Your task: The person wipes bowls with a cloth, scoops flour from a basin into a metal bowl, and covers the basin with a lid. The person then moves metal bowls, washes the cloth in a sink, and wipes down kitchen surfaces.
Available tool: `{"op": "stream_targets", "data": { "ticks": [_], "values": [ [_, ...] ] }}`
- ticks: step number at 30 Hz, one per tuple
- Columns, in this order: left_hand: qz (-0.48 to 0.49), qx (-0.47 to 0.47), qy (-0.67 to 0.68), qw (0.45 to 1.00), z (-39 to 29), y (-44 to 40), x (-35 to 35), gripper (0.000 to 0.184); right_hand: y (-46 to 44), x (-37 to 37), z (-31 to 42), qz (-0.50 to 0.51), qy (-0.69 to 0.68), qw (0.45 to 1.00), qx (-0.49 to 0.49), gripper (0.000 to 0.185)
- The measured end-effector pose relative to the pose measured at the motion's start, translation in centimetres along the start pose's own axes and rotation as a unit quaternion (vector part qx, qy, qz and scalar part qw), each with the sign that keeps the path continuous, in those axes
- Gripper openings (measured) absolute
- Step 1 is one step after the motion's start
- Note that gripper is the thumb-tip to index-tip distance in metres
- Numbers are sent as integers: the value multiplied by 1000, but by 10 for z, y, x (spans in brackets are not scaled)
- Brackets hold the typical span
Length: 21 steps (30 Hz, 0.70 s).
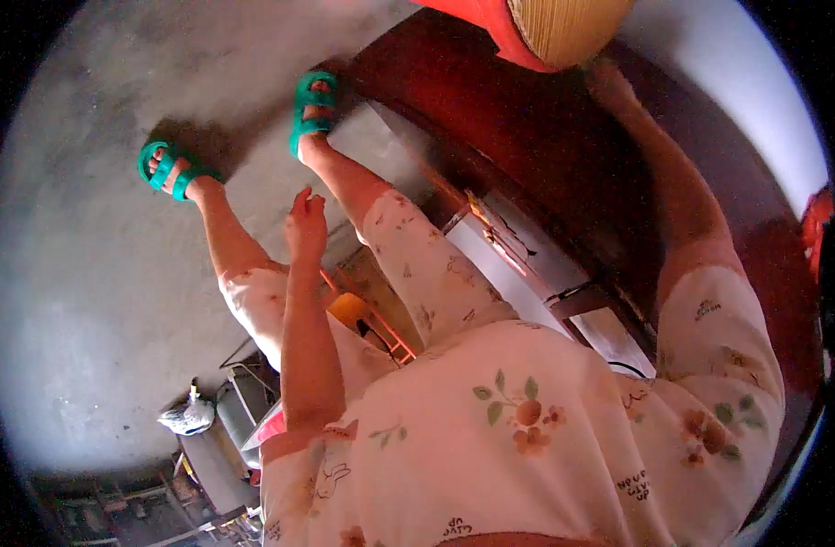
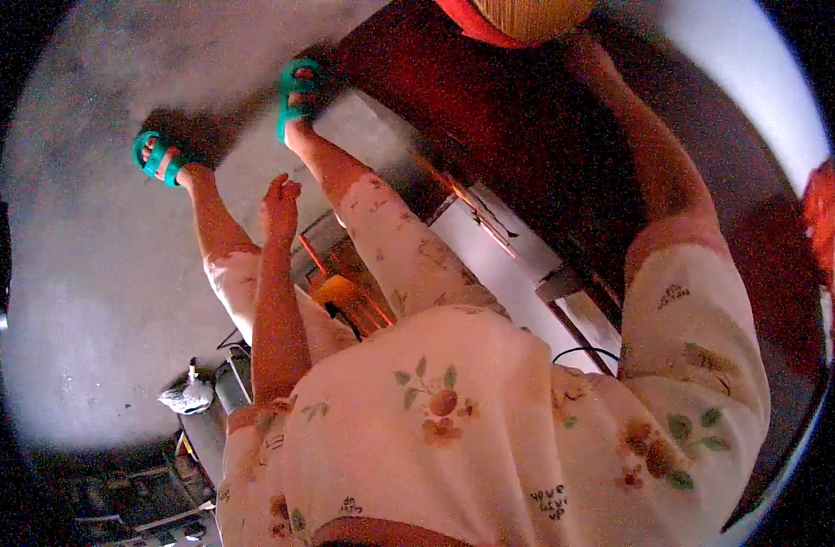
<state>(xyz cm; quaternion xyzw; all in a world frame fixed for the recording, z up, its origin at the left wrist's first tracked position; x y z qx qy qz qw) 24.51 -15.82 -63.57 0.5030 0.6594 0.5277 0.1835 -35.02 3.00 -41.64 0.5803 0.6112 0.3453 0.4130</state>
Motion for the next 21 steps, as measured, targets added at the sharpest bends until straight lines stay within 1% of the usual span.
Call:
{"op": "stream_targets", "data": {
  "ticks": [1,3,4,5,6,8,9,10,12,13,14,15,16,17,18,20,21],
  "values": [
    [-9,10,-13,1000,8,-1,-2,40,7,3,11,-47,-168,985,-18,36],
    [-22,17,-21,999,10,7,-9,41,34,-6,47,-98,-291,948,-83,37],
    [-22,9,15,1000,5,14,-12,40,77,-49,106,-122,-32,983,-133,38],
    [-23,2,52,998,3,20,-15,39,99,-69,141,-83,-112,978,-153,38],
    [-28,1,57,998,5,21,-18,39,113,-86,170,-45,-190,966,-171,38],
    [-16,-4,13,1000,14,10,-20,37,124,-118,227,-19,-172,944,-280,36],
    [-24,3,94,995,29,2,-13,34,110,-127,245,-24,-166,943,-286,36],
    [-31,3,97,995,28,0,-16,34,98,-127,265,-36,-161,937,-308,36],
    [-47,41,35,997,21,0,-19,34,65,-116,301,-48,-156,927,-337,36],
    [-32,2,61,998,1,8,-26,33,33,-102,317,-52,-128,933,-334,37],
    [-40,-2,61,997,-8,12,-34,33,-1,-90,333,-57,-99,937,-331,37],
    [-45,23,40,998,-14,12,-41,34,-34,-84,351,-61,-99,934,-339,37],
    [-50,47,17,998,-21,12,-49,34,-69,-78,368,-51,-71,944,-319,36],
    [-59,44,14,997,-26,11,-55,34,-102,-66,385,-41,-44,953,-297,36],
    [-68,31,40,996,-32,11,-62,35,-133,-57,402,-47,-44,950,-306,36],
    [-90,17,62,994,-38,9,-71,35,-190,-39,429,-64,-137,961,-232,37],
    [-94,41,99,990,-40,9,-74,36,-209,-36,445,-67,-140,958,-241,37]
  ]
}}
Point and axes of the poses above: each hand's wrist, its own y-axis away from the middle knuckle, its own x-axis out of the palm, z = x × y, the point moved 3 cm from there along -y, towards the middle knuckle, and after that the axes turned 10 degrees about z, right-handed, at the moved point
